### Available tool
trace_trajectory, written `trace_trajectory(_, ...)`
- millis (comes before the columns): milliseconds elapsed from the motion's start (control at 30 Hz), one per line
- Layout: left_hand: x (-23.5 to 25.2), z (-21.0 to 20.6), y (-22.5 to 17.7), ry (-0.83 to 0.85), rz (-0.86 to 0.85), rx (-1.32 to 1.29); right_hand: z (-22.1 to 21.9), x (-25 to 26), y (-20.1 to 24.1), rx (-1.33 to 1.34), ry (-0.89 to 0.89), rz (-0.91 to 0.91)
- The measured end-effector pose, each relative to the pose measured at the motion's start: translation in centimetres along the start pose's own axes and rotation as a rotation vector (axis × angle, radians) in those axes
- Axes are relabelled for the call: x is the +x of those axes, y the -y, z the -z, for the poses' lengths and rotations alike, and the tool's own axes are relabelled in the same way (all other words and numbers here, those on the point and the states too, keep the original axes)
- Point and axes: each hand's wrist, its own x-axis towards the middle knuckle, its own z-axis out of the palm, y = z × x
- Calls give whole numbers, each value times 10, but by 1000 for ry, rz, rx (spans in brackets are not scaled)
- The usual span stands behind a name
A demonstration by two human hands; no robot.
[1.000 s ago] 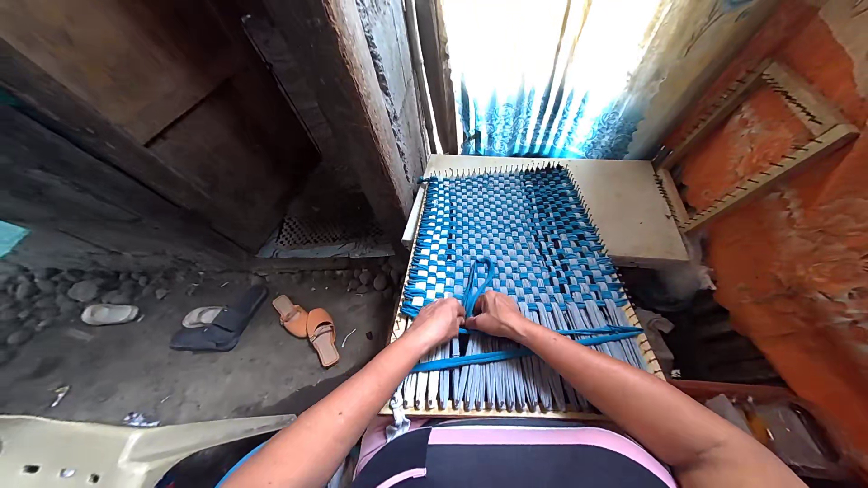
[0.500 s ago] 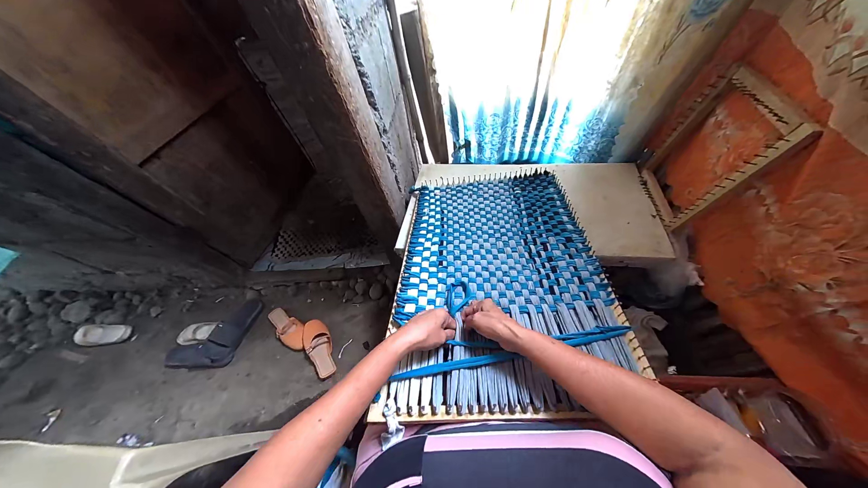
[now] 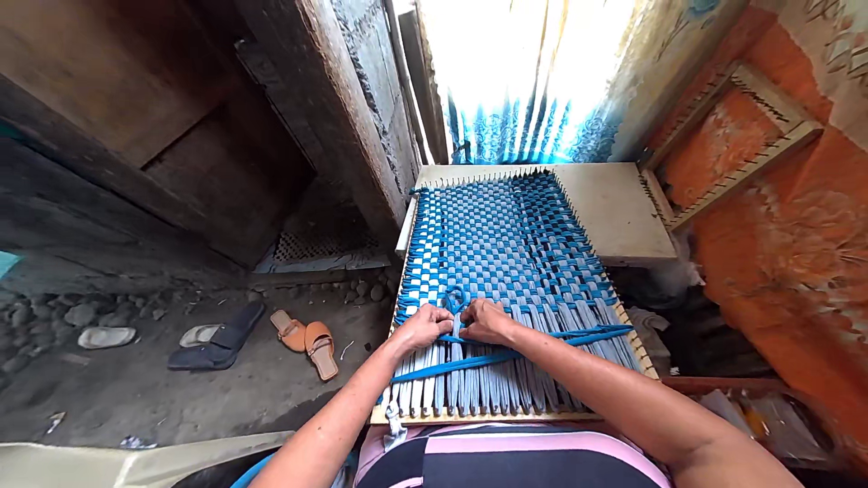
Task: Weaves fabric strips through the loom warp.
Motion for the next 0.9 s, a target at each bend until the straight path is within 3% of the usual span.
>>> trace_trajectory(100, 0, 1, -2, 14, -29, 138, -3, -13, 8, -34, -169, 43)
trace_trajectory(233, -1, 2, -5, 38, -37, 200, -14, -28, 21, -195, -463, 416)
trace_trajectory(300, -2, 3, -4, 31, -53, 135, -6, -37, 32, -242, -353, 439)
trace_trajectory(400, -1, 3, 0, 37, -53, 101, 17, -39, 33, -163, -66, 300)
trace_trajectory(567, 0, 1, 2, 26, -43, 179, 77, -81, 26, -215, 60, 67)
trace_trajectory(633, 0, -2, 1, -29, -59, 177, 97, -97, 5, -185, -15, 128)
trace_trajectory(733, 1, -5, -5, -105, -92, 209, 112, -97, -53, 137, -114, 401)
trace_trajectory(800, 2, -7, -6, -166, -115, 303, 113, -92, -87, 272, -213, 403)
trace_trajectory(900, 5, -8, -7, -171, -62, 375, 104, -86, -142, 428, -514, 256)
